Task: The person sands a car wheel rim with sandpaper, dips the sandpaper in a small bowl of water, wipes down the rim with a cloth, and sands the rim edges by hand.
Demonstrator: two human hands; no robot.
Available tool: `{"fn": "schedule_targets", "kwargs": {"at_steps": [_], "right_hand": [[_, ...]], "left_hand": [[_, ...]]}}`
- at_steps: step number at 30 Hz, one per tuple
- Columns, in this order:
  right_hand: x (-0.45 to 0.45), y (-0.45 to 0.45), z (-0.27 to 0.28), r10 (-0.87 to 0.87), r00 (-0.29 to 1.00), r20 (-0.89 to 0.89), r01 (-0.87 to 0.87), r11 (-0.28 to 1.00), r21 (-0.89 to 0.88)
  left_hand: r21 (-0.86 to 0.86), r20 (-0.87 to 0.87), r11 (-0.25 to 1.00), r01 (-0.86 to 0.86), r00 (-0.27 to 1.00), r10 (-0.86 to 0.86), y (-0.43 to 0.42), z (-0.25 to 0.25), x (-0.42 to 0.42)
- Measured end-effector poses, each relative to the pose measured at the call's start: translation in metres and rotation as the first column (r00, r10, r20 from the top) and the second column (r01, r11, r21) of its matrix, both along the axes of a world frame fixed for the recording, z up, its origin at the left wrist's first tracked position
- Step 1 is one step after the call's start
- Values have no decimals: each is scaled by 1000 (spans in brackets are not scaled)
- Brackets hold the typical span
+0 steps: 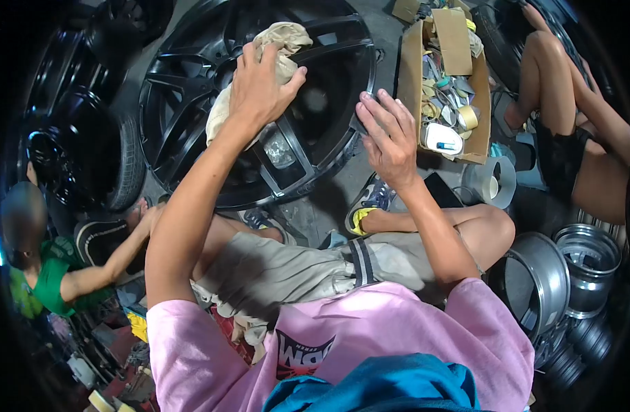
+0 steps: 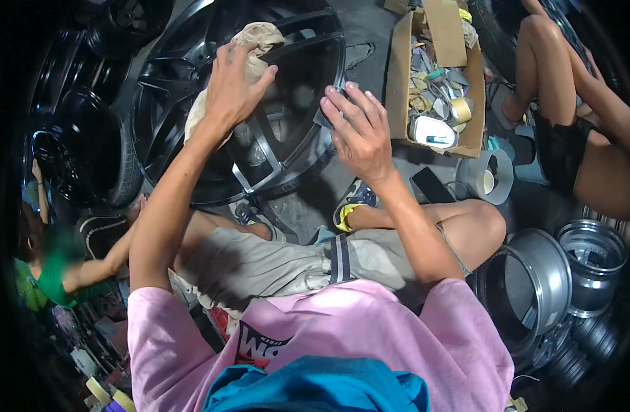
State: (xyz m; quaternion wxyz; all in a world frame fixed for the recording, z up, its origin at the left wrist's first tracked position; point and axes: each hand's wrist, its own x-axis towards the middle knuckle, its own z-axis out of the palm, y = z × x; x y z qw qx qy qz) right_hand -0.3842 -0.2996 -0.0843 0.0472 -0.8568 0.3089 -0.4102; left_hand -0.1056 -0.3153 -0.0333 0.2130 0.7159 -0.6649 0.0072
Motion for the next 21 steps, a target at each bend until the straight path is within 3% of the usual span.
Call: {"fn": "schedule_targets", "kwargs": {"at_steps": [2,5,8,10,12,15,18,21], "right_hand": [[-1,12,2,3,1000,28,-4,1000,29],[0,57,2,147,989,-11,-145,985,88],[-2,37,-6,78,997,-6,-79,996,-47],[-6,7,-2,-73,997,7,73,997,-6],[-7,8,7,-59,998,17,59,998,4],[-4,46,2,134,990,45,-135,991,19],[-11,24,2,129,991,16,-128,988,-84],[-19,-5,16,87,996,1,-87,994,-66]], "left_hand": [[-30,-7,999,16,1000,-17,0,0,0],[-32,-17,999,23,1000,-23,0,3,-1],[-21,-10,999,31,999,-31,-1,0,-1],[11,-37,1000,9,999,-9,0,4,-3],[-7,-13,999,43,999,-43,-1,2,-2],[-47,9,998,52,999,-52,0,2,-3],[-42,11,998,54,998,-54,1,2,-3],[-26,-16,999,37,999,-38,1,2,-2]]}}
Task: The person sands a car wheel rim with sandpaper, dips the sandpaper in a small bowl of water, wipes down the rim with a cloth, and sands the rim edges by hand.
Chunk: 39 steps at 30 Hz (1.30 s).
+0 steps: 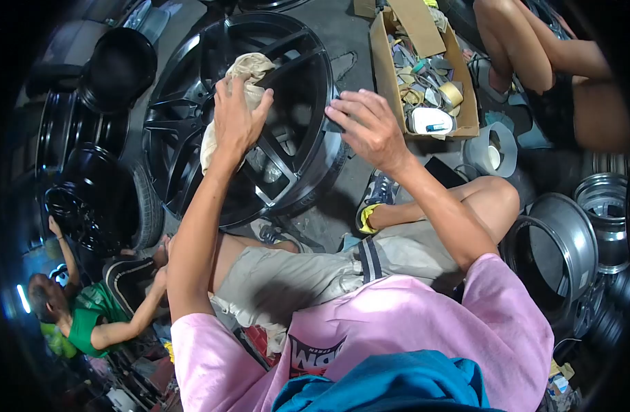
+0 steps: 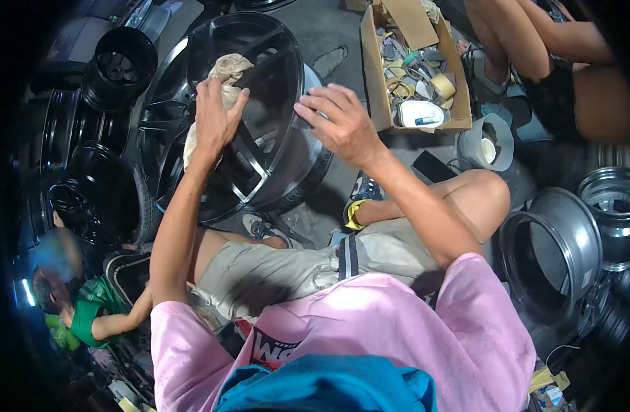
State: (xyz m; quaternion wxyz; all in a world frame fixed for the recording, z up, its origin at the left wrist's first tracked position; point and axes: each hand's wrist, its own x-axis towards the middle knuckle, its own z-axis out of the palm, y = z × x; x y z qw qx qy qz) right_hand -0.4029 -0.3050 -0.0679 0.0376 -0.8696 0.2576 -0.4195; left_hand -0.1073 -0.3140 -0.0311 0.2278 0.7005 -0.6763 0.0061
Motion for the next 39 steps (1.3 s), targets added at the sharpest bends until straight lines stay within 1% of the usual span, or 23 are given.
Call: {"fn": "schedule_targets", "kwargs": {"at_steps": [4,5,7,8,9,10,13,14,15,17,19,21,24,25,27,28,29,32,33,35,36,37,39], "right_hand": [[5,19,8,229,972,-45,-230,973,-24],[5,15,11,238,970,-51,-239,971,-24],[1,-7,13,208,975,-74,-215,971,-106],[-1,-21,16,166,982,-91,-176,976,-126],[-2,-29,20,136,983,-121,-144,988,-61],[-3,-29,21,158,979,-129,-166,985,-48],[3,-1,18,273,956,-106,-277,961,-24],[5,10,22,317,940,-125,-314,948,40],[6,4,23,341,930,-136,-339,940,40],[3,-13,19,292,948,-127,-302,951,-67],[2,-30,27,156,972,-173,-165,985,-40],[5,-21,21,213,967,-141,-223,973,-57],[9,17,35,393,898,-198,-383,919,89],[8,9,32,401,894,-200,-389,916,95],[1,-17,19,259,952,-164,-272,960,-59],[0,-27,25,209,957,-202,-217,976,-17],[0,-25,25,207,958,-201,-215,976,-21],[6,-6,32,376,907,-192,-381,924,9],[5,-8,33,377,906,-194,-382,924,8],[6,-11,30,399,894,-204,-421,904,-74],[3,-25,25,329,926,-187,-350,933,-90],[2,-34,32,257,944,-208,-271,962,-39],[4,-39,26,218,961,-172,-227,973,-40]], "left_hand": [[-22,-15,1000,2,1000,-2,-1,1,0],[-12,-22,1000,1,1000,-1,1,2,0],[-7,-5,1000,-17,1000,17,1,-2,1],[-16,7,1000,-8,1000,8,0,-3,2],[-31,17,1000,-3,1000,4,0,-5,3],[-19,24,1000,-11,1000,11,0,-5,3],[-88,49,996,0,999,4,-1,-12,7],[-74,25,997,-18,999,20,0,-9,4],[-78,14,996,-45,999,46,1,-7,4],[-45,-17,999,-18,1000,17,3,-4,4],[-60,-29,998,-17,999,15,5,-5,3],[-33,-25,999,-42,999,41,4,-3,3],[-68,-23,997,-38,999,36,1,-3,4],[-77,-11,997,-32,999,32,3,-5,4],[-58,-13,998,-29,1000,28,6,-7,5],[-61,-9,998,-21,1000,20,4,-6,5],[-65,-7,998,-19,1000,19,4,-5,4],[-61,-14,997,-39,999,38,3,-5,4],[-70,-11,997,-39,999,38,2,-4,3],[-65,-6,997,-36,999,35,5,-6,3],[-60,-14,998,-32,999,31,5,-6,3],[-62,-20,998,-25,1000,24,3,-5,4],[-46,-17,999,-8,1000,7,3,-2,4]]}}
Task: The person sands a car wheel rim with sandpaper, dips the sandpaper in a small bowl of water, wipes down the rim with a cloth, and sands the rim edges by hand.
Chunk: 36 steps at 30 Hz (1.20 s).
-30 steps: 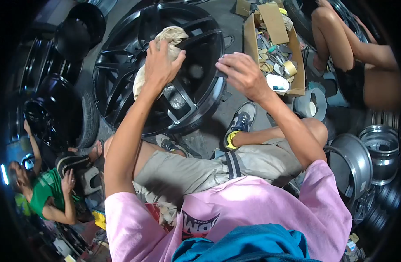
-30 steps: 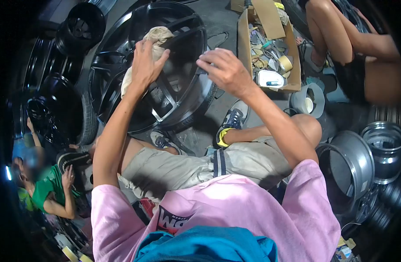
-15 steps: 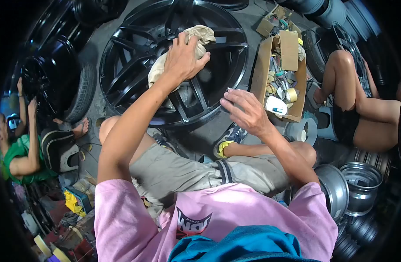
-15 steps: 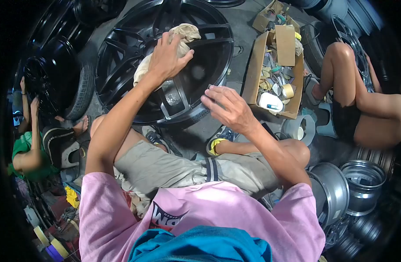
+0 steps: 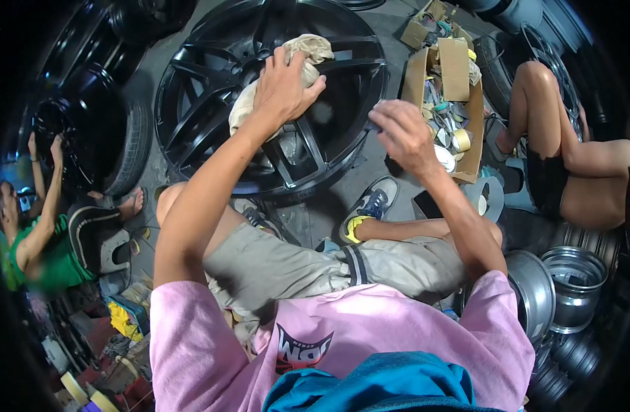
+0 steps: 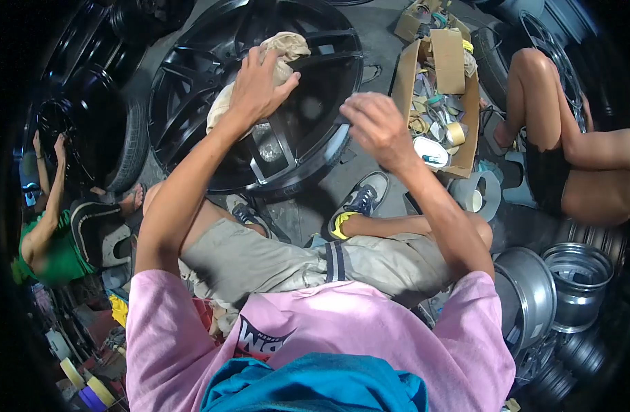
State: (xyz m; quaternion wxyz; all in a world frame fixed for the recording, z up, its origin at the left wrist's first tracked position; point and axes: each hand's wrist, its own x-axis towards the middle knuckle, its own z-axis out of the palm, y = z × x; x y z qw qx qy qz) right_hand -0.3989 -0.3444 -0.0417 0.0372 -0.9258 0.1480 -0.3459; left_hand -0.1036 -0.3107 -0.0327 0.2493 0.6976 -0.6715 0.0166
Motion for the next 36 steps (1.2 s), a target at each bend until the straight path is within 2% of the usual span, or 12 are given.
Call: {"fn": "schedule_targets", "kwargs": {"at_steps": [3,6,8,14,17,20,24,27,29,33,35,36], "right_hand": [[4,38,-2,129,991,29,-131,989,72],[1,27,-4,129,991,35,-130,991,26],[-3,5,-7,7,999,41,-7,1000,8],[1,39,-2,142,989,41,-146,980,133],[-4,6,-4,21,995,97,-22,1000,12],[-15,-20,-14,-212,956,205,192,975,114],[-33,-19,-10,-349,896,276,299,931,208],[-37,-15,-16,-446,844,299,313,861,400],[-39,-12,-18,-460,837,296,298,838,458],[-42,-9,-17,-445,854,269,266,818,510],[-45,-6,-17,-434,861,267,254,820,512],[-47,-4,-17,-413,874,256,242,827,508]], "left_hand": [[-14,2,1000,-13,1000,13,-2,-3,0],[-4,7,1000,-7,1000,7,-3,-7,1],[27,14,1000,-5,1000,5,-3,-4,1],[54,19,998,-31,999,30,-3,-1,-2],[24,15,1000,-8,1000,8,-4,-6,-1],[-48,42,998,26,999,-24,-6,-3,-1],[-265,100,955,134,989,-111,-2,25,-25],[-228,104,938,261,964,-243,-11,54,-55],[273,-277,928,256,944,-179,-15,65,-75],[462,-354,839,289,927,-124,-38,31,-73],[614,-421,751,242,906,52,-36,28,-75],[621,-413,745,244,910,46,-32,31,-75]]}}
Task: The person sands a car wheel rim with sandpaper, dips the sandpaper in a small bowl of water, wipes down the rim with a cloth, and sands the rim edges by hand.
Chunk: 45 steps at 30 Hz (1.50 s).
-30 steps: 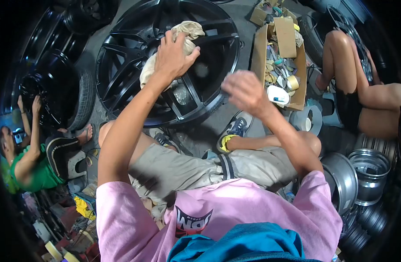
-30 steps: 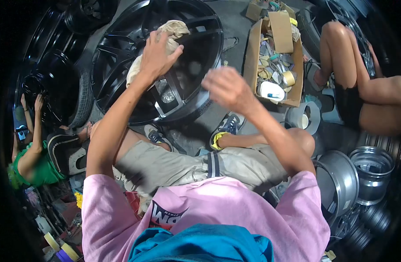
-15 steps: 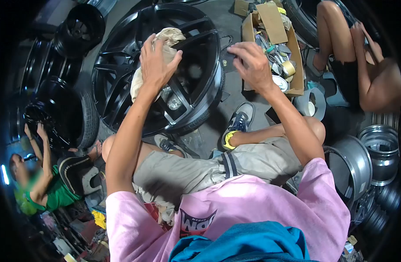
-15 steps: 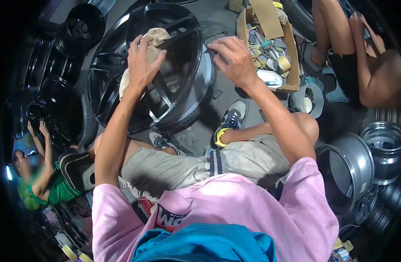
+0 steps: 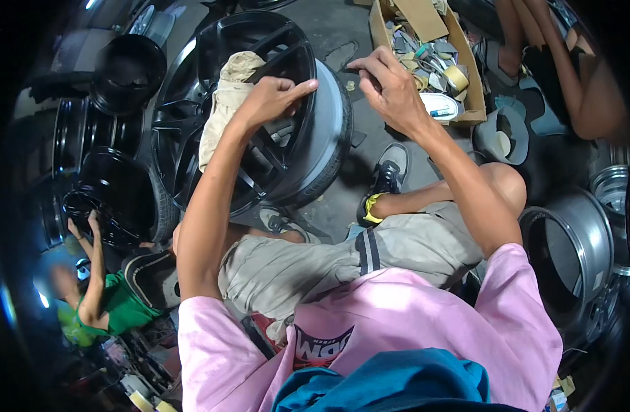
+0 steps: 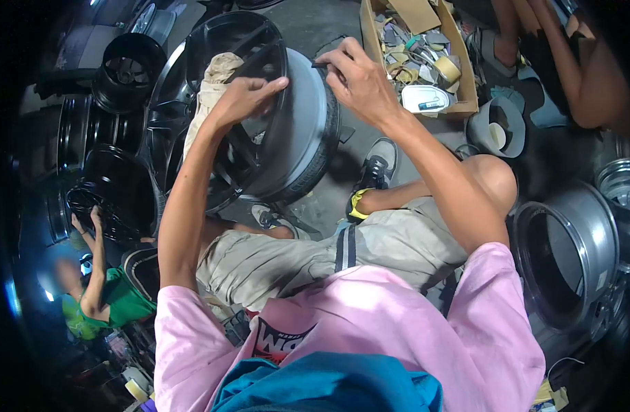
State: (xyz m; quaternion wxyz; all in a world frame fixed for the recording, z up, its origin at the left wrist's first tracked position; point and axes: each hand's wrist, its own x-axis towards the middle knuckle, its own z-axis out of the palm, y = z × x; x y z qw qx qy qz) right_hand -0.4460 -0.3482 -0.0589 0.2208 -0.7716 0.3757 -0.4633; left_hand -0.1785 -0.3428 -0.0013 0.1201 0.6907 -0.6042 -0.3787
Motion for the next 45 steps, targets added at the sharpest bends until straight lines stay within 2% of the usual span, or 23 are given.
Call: {"fn": "schedule_targets", "kwargs": {"at_steps": [4,7,8,11,13,16,18,19,22,24,25,26,28,29,31,33,35,36,40,42,43,44,45], "right_hand": [[-5,4,-10,38,999,-11,-37,999,37],[-6,6,-15,68,996,-49,-65,996,61],[-5,7,-16,68,997,-45,-65,996,62],[-5,9,-16,81,994,-78,-76,995,63],[-5,10,-15,100,991,-83,-94,992,82],[-6,9,-17,120,985,-126,-106,988,112],[-6,8,-21,131,981,-143,-116,987,111],[-6,7,-23,136,978,-158,-119,987,112],[-4,6,-28,134,979,-156,-116,986,118],[-4,6,-27,133,977,-167,-113,986,125],[-3,7,-26,128,977,-173,-105,986,132],[-2,6,-26,133,976,-172,-111,985,134],[0,4,-27,146,974,-171,-127,985,121],[2,4,-29,151,974,-169,-132,984,120],[4,2,-31,181,968,-173,-158,978,136],[5,2,-32,196,963,-185,-169,974,151],[6,5,-32,220,953,-206,-187,968,169],[6,7,-31,218,950,-222,-173,963,205],[11,9,-34,234,944,-231,-185,959,215],[14,7,-39,240,935,-263,-191,962,196],[15,6,-40,233,931,-281,-175,961,214],[15,4,-40,225,927,-300,-158,960,231],[14,1,-42,211,900,-380,-130,965,227]], "left_hand": [[178,96,965,195,972,-214,24,22,11],[293,224,873,390,860,-459,44,47,8],[386,295,837,388,808,-511,47,56,2],[381,344,840,385,785,-515,47,59,-4],[298,325,905,304,859,-396,37,54,-5],[216,263,938,272,909,-324,6,38,-7],[166,297,961,220,918,-262,-21,31,-10],[168,245,972,165,948,-203,-33,29,-10],[11,310,994,106,945,-104,-56,28,-12],[-313,448,934,174,894,-16,-63,27,-2],[-415,477,888,197,878,28,-59,36,-2],[-378,484,912,158,874,49,-54,48,2],[-608,620,685,401,779,94,-40,36,37],[-572,636,719,394,767,86,-27,29,53],[-593,635,672,444,771,51,11,0,79],[-587,642,667,460,765,37,42,-5,87],[-617,499,716,327,866,35,59,-2,92],[-623,490,722,301,870,60,61,-3,94],[-759,178,630,165,983,-42,31,19,68],[-747,167,634,199,980,-112,10,28,44],[-772,174,592,232,973,-154,1,25,30],[-811,243,484,329,942,-233,-3,26,18],[-711,243,596,374,925,-291,-5,18,9]]}}
